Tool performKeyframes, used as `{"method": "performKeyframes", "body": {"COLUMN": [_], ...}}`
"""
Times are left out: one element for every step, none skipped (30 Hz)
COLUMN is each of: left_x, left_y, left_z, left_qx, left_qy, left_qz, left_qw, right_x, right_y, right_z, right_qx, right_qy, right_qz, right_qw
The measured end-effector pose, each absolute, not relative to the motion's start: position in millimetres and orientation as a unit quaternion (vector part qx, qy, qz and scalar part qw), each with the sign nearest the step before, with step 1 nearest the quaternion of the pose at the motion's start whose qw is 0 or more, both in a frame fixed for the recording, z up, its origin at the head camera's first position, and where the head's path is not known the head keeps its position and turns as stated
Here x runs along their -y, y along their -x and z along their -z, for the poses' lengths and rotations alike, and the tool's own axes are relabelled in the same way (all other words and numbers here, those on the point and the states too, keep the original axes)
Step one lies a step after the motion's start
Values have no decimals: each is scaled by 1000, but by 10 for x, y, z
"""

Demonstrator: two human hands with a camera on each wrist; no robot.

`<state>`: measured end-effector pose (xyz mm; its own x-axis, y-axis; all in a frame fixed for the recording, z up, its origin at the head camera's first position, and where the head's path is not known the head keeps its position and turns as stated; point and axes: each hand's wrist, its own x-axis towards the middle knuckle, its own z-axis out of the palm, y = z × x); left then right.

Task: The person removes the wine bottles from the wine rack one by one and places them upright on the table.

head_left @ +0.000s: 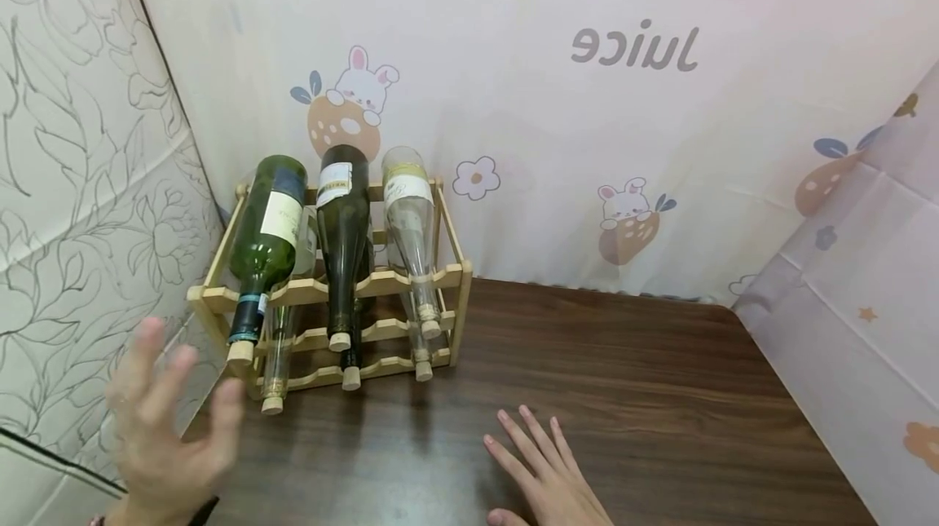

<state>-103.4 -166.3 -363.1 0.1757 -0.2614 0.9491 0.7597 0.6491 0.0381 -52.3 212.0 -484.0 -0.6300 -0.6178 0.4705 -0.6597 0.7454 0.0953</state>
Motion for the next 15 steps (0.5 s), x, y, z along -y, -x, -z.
{"method": "performKeyframes", "body": {"left_x": [1747,1831,1913,1992,2067,2138,2199,2245,2276,2299,2315,2327,2333,2337,2338], "left_y": [1053,1059,1063,1071,1077,1086,1091,1095,1113,1141,1166,1195,1226,1258,1288], "left_z": [3647,3679,3715,3757,3802,3850,3903,3958,4002,4041,4075,4109,4141,4171,4193], "left_qx": [550,569,590,611,633,658,681,701,713,720,729,736,735,735,733], "left_qy": [194,160,130,108,85,58,32,4,-22,-42,-63,-78,-87,-94,-98], "left_qz": [367,384,410,441,472,498,520,537,554,566,570,571,577,578,580], "left_qw": [725,710,683,649,608,562,514,469,429,399,374,356,346,342,342], "right_x": [-2125,-2129,-2131,-2131,-2131,-2130,-2129,-2127,-2126,-2125,-2126,-2129,-2133,-2138,-2143], "right_y": [526,529,532,534,535,537,538,539,541,544,547,553,560,568,577], "right_z": [4836,4832,4827,4823,4818,4814,4812,4811,4811,4811,4810,4806,4800,4786,4765], "right_qx": [902,903,903,903,904,904,905,905,905,904,904,904,904,905,906], "right_qy": [-354,-354,-354,-354,-353,-353,-352,-351,-351,-351,-351,-351,-351,-350,-348], "right_qz": [-43,-44,-44,-45,-45,-45,-45,-45,-45,-44,-43,-43,-44,-46,-50], "right_qw": [243,241,240,239,237,236,236,236,237,238,239,240,240,238,236]}}
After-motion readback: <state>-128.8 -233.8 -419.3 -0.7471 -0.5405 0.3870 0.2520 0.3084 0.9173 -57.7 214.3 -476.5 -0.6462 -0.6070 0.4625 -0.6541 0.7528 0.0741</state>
